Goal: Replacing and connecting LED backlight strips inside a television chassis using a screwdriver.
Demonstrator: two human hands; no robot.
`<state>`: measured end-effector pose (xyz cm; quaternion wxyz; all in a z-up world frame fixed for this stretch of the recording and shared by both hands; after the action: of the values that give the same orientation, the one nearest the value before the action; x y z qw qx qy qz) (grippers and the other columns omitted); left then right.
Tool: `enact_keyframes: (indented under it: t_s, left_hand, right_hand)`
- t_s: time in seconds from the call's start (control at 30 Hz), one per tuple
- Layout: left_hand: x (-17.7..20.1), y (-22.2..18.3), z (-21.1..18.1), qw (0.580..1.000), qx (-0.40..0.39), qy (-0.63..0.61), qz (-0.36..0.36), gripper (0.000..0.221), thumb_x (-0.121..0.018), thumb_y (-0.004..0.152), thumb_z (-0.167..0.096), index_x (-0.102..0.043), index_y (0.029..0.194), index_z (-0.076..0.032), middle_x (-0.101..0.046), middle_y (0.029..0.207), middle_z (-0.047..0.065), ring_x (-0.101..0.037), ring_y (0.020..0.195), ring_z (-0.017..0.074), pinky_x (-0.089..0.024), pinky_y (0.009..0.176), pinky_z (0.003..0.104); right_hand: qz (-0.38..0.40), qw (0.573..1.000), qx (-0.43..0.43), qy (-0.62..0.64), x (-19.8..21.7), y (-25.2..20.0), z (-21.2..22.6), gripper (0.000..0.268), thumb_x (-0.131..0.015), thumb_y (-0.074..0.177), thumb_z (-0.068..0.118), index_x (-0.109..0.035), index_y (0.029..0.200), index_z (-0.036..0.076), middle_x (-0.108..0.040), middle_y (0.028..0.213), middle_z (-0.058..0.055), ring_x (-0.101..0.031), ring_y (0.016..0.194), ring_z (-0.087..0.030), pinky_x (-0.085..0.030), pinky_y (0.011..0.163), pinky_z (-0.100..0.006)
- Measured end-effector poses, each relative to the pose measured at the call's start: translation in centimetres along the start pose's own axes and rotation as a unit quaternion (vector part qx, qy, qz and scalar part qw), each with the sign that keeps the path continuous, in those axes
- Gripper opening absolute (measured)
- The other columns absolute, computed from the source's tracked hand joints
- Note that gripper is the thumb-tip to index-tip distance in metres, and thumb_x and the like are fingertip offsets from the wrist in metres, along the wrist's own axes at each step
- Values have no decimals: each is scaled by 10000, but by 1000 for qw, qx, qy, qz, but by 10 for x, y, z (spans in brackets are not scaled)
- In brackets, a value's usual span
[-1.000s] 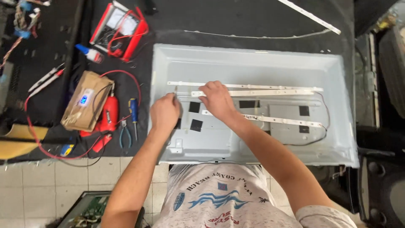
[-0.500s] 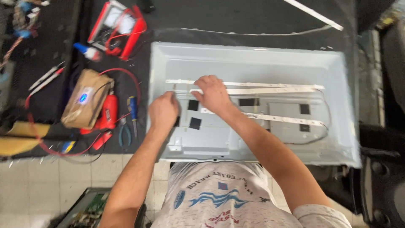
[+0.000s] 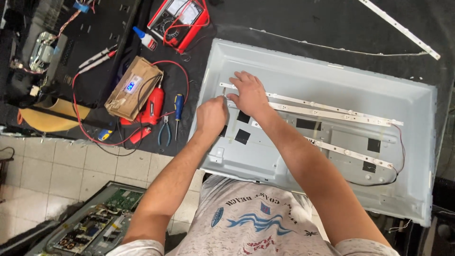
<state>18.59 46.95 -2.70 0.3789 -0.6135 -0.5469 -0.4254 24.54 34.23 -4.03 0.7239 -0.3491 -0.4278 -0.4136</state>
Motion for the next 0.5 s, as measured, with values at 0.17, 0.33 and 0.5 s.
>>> enact_keyframes:
  t_s: [0.17,0.33,0.5]
  left_hand:
    - [-8,11,2,1000,-3,-14,7,122,-649,978,-97,-741,914,-50,-701,697,99,-783,698,320,-645,631,427]
    - [-7,6,-2,994,61,-88,22,179,-634,1003,-109,-766,1074,-10,-764,834,212,-796,853,443,-648,748,549]
    - [-26,9,22,960,172,-220,18,260,-608,1045,-157,-786,1170,-15,-812,951,243,-794,986,473,-638,846,560]
  right_hand:
    - [5,1000,-5,-23,-7,5,-6,602,-720,1061,487,-636,1581,196,-562,1621,-61,-459,1580,-298,-372,1311,-530]
    - [3,1000,4,-22,-4,4,-5,617,-730,1050,489,-638,1582,189,-568,1616,-65,-468,1574,-310,-383,1303,-534]
    - [12,1000,4,-25,-4,7,-7,622,-727,1047,491,-631,1591,206,-561,1626,-51,-461,1581,-301,-379,1309,-520]
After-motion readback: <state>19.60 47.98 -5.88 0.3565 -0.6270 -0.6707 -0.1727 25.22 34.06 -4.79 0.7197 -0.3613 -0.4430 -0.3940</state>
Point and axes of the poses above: each hand's wrist, its own y-axis towards the middle knuckle, its own x-axis out of the back of the hand, z = x × y, the point moved 10 cm from there along y, towards the middle knuckle
